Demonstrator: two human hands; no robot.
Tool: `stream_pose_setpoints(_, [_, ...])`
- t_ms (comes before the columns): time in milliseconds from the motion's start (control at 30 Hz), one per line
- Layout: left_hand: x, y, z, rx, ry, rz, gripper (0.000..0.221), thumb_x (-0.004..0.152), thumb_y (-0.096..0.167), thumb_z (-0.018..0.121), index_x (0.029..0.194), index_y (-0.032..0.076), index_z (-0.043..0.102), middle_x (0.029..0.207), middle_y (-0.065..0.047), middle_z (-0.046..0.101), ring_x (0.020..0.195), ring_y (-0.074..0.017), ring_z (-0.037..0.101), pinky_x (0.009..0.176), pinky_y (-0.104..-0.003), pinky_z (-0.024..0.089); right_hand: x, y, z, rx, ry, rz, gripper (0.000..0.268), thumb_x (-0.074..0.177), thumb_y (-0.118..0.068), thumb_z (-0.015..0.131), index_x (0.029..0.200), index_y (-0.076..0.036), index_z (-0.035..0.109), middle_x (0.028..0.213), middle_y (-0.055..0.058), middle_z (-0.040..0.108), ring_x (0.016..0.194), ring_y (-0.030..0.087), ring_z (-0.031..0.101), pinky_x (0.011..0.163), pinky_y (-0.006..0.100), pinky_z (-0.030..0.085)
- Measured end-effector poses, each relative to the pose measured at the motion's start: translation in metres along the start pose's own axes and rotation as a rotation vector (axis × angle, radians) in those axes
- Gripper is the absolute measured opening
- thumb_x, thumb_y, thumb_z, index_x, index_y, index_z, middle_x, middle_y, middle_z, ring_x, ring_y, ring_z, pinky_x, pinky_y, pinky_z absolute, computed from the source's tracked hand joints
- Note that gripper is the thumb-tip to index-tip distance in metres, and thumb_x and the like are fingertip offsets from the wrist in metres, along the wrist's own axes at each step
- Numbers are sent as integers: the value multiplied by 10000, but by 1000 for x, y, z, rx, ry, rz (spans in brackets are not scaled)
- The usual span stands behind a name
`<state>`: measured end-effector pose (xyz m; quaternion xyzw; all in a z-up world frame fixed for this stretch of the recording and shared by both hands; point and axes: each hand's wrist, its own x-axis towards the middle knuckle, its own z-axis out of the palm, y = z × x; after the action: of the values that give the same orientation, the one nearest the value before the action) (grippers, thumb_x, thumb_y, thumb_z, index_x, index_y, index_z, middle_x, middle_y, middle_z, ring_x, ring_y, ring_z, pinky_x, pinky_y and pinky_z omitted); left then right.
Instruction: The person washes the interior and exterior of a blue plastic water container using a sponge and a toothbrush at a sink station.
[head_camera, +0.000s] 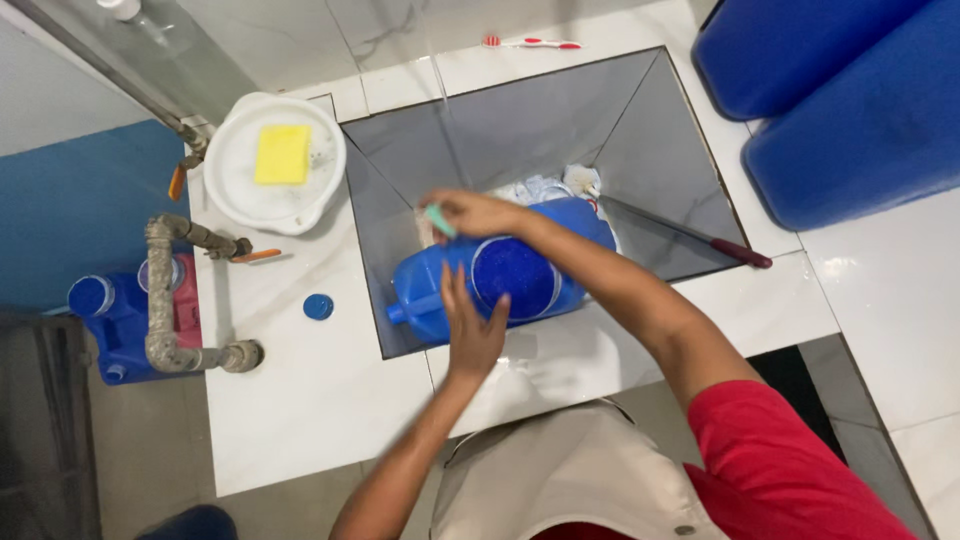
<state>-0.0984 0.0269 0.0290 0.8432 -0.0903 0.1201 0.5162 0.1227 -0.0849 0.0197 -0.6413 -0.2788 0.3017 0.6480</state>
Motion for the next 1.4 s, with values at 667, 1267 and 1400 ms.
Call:
stream_pose_setpoints(667, [-35,-5,-1,-714,-356,-645,816,935,176,666,1593,50,201,1411,-167,523,1192,-200,550,1046,-321,444,-7,-37,20,-54,-112,257,492,1016,-371,576,1419,-99,502,1087,98,711,994,194,723,809,330,602])
stream_pose_setpoints(1267, [65,-14,3,95,-78,-139,495,957,412,702,1200,-1,580,1172,-265,689,1112,-446,664,927,-468,521,-136,-34,85,-796,849,-182,499,1016,-225,648,1435,-49,442,1242,195,695,1115,361,704,918,401,558])
stream_pose_setpoints(1400, [50,-17,7,124,-102,-285,537,1003,415,626,1224,-62,514,1085,-344,660,1022,-521,638,858,-535,512,-101,-57,45,-682,391,29,518,998,-276,627,1457,-109,455,1109,186,726,986,361,725,797,424,563])
